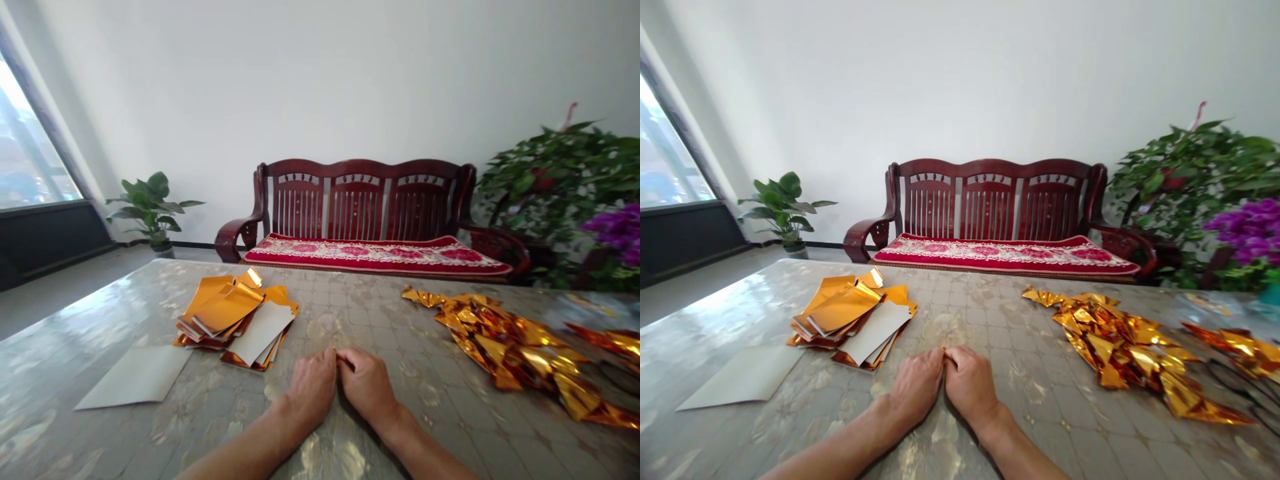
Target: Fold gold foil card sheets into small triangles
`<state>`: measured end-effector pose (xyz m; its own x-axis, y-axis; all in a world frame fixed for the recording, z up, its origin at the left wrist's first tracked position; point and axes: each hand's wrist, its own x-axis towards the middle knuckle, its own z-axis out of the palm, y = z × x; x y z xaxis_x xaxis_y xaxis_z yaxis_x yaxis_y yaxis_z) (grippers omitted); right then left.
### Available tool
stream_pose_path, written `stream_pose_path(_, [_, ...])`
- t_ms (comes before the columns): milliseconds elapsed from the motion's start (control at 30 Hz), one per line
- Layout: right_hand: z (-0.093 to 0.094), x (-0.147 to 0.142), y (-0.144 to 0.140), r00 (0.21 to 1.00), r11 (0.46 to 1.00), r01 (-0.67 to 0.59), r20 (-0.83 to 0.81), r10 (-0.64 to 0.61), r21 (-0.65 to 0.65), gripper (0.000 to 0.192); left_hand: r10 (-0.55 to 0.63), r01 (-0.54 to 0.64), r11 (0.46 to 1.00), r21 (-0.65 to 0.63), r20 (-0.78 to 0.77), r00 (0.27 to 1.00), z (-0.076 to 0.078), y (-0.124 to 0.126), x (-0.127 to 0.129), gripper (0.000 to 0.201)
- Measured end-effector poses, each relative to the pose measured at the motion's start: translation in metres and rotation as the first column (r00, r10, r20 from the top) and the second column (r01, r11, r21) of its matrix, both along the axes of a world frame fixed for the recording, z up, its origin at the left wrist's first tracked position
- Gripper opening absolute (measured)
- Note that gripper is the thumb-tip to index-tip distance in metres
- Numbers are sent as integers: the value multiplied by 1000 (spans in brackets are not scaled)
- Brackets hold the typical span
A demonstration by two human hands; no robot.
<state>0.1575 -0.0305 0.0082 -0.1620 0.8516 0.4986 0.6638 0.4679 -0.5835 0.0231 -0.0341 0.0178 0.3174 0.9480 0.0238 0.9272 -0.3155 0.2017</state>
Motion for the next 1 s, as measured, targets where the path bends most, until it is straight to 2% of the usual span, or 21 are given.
stream_pose_path(400, [0, -5, -3, 1000, 999, 28, -15, -28, 31, 28, -19, 19, 1000, 12, 24, 1000, 2, -4, -1, 28])
stream_pose_path(567, [3, -4, 4, 997, 997, 10, -79, -16, -79, 26, 53, -52, 999, -13, 69, 996, 2, 3, -2, 31])
stream_pose_path(700, [5, -2, 7, 983, 988, -35, -182, 7, -153, 28, 57, -57, 998, -5, 101, 993, 1, 7, -6, 32])
stream_pose_path(867, [4, 0, 8, 981, 985, -44, -192, 11, -166, 30, 35, -37, 999, 16, 135, 990, 2, 7, -9, 31])
stream_pose_path(1000, [1, 0, 7, 988, 991, -47, -155, 27, -128, 29, 29, -32, 999, 17, 133, 991, 2, 6, -8, 31])
